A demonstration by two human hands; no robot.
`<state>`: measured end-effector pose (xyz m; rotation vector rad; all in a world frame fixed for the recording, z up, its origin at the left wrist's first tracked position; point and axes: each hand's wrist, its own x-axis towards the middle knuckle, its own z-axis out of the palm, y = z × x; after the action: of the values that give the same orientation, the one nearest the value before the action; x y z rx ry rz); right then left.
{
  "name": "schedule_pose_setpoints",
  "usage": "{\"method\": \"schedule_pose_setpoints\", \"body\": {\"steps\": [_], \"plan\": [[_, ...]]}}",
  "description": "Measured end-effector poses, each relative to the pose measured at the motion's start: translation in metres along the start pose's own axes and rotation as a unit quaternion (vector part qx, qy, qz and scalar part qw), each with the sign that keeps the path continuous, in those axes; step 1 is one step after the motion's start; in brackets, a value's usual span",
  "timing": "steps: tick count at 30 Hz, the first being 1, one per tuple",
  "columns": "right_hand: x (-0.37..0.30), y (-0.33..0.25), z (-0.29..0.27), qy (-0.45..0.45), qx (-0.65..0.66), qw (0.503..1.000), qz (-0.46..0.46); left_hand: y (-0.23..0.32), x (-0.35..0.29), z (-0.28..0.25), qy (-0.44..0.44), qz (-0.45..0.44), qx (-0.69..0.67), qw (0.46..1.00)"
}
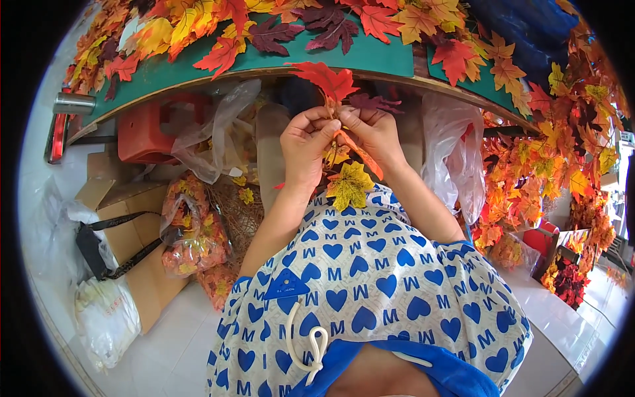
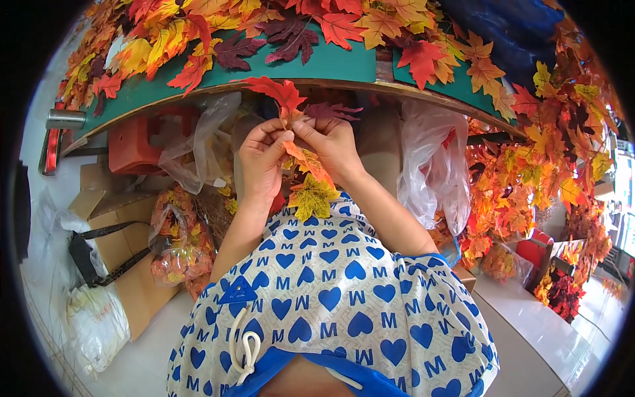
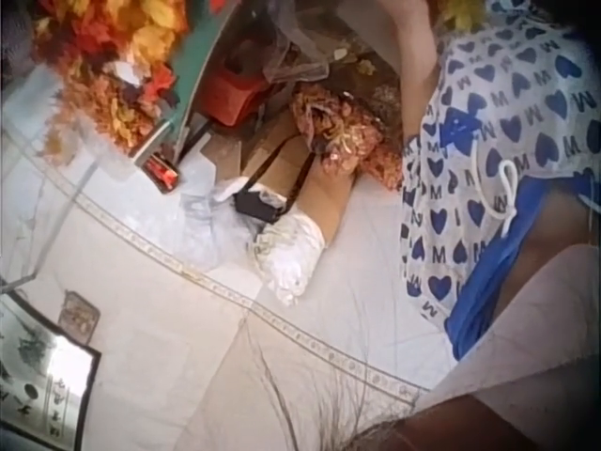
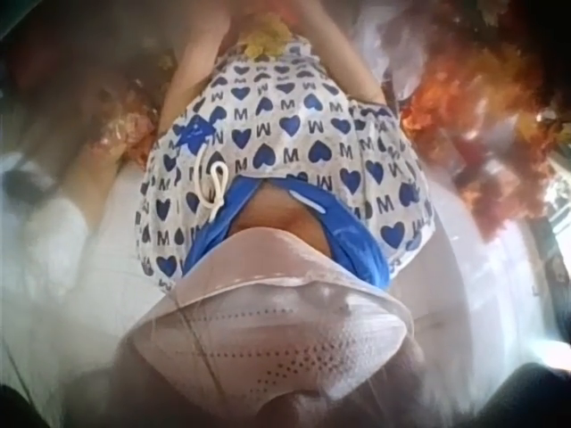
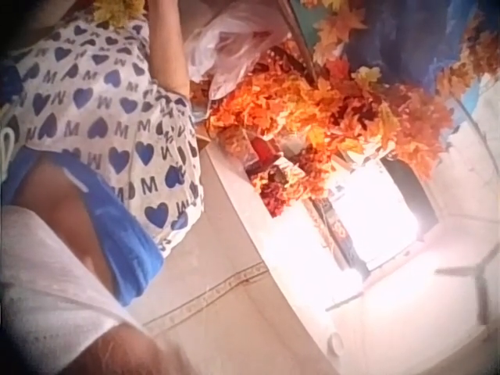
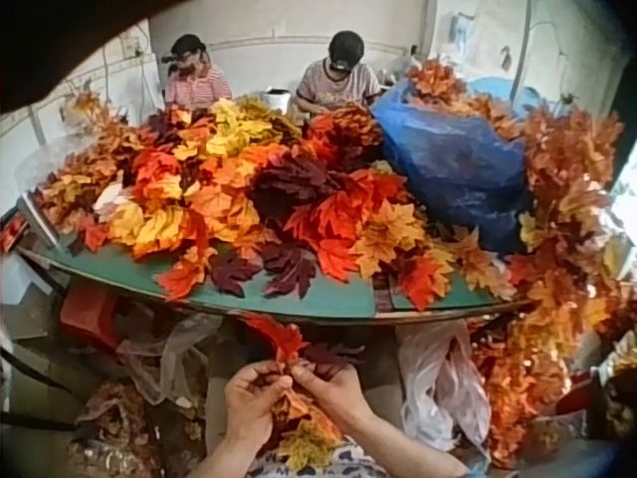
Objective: The person assembles artificial autumn leaves onto wire loops or stems by hand.
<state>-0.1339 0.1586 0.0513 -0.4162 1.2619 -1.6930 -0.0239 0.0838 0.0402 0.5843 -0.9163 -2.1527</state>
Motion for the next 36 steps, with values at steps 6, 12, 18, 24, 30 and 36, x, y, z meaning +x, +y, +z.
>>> {"method": "schedule_pose_setpoints", "body": {"steps": [6,12,18,24,30,36], "plan": [[0.002,0.012,-0.019,-0.026,-0.201,0.973,-0.114,-0.01,-0.001,-0.007,0.024,-0.005,0.058,0.998],[-0.011,0.019,-0.034,-0.074,-0.291,0.947,-0.118,0.005,0.01,-0.027,-0.106,-0.123,0.101,0.982],[-0.021,0.005,-0.036,-0.198,-0.321,0.911,-0.165,-0.024,0.007,-0.055,-0.096,-0.231,-0.159,0.955],[-0.01,-0.006,-0.074,-0.208,-0.403,0.868,-0.199,-0.029,0.006,-0.021,-0.111,-0.197,-0.081,0.971],[-0.009,-0.073,-0.1,-0.147,-0.547,0.788,-0.243,-0.024,-0.001,0.014,-0.106,-0.08,0.018,0.991],[-0.008,-0.152,-0.166,0.422,-0.46,0.638,-0.451,-0.027,-0.007,-0.008,-0.057,-0.066,0.047,0.995]]}}
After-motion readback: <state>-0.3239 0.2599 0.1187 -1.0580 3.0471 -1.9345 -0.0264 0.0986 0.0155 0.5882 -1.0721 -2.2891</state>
